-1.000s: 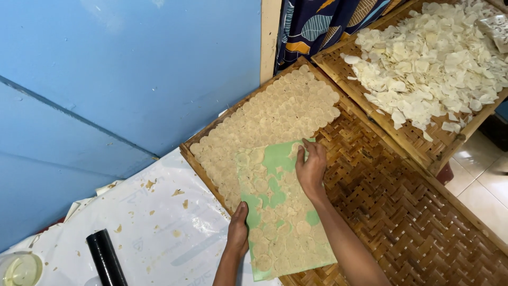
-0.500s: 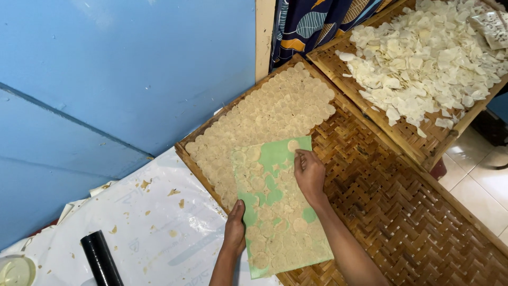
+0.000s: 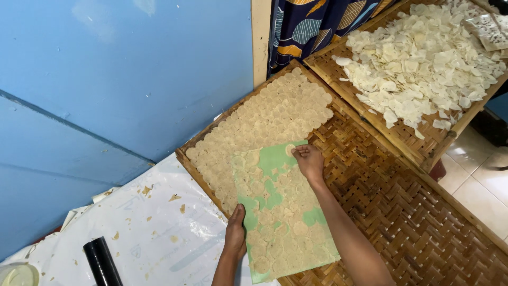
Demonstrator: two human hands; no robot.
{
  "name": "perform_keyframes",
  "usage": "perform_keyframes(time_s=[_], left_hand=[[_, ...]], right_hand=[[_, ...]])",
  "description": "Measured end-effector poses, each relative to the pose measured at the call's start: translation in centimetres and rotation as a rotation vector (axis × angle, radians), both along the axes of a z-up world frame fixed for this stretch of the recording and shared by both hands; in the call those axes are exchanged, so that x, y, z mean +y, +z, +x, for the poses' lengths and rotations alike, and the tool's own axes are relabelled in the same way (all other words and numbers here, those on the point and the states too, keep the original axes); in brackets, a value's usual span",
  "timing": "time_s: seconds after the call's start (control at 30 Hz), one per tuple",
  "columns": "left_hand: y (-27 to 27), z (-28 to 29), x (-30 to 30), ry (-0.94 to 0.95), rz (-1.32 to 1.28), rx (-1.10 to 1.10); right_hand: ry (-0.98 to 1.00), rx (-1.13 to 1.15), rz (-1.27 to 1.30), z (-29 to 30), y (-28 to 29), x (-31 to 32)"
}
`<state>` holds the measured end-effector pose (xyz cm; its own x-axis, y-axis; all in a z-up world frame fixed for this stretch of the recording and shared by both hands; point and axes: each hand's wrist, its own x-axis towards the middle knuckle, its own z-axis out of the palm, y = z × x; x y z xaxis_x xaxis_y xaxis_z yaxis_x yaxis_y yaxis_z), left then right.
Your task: Arranging small circles of dough from a plastic sheet onto a woven tray for drying or baking.
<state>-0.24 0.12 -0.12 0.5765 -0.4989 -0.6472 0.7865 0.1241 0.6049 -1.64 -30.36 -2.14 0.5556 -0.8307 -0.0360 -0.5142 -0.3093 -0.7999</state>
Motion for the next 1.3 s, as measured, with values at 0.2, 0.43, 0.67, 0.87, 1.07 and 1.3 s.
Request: perform_keyframes(time_s=[0.2,0.43,0.67,0.87,1.07,1.3], left_hand=[[0.6,0.1,-0.1,0.009,0.017,0.02],[-0.3,-0.1,0.0,0.03,0.002,0.021],[-1.8,0.1,0.1,0.039,0.019,0.028],[-1.7,0.4,-0.2,0.036,0.079,0.043],[-1.3,0.6,-0.4,0.036,0.095,0.074],[-1.4,0.4,-0.3,0.039,0.06,0.052]], right_hand=[[0.056,-0.139,0.129,-0.6,1.4,-0.1],[-0.067,-0.318,0.031,0.1,1.1,-8.3],[-0.117,-0.3,-0.269,1.7,-0.4,-16.0],[-0.277,-0.282,-0.271,3.2,-2.2,-18.8],[-0.337,-0.303,-0.241,3.5,-2.4,-19.5],[-0.186,-0.489,-0.45,2.2,-1.4,-14.5]])
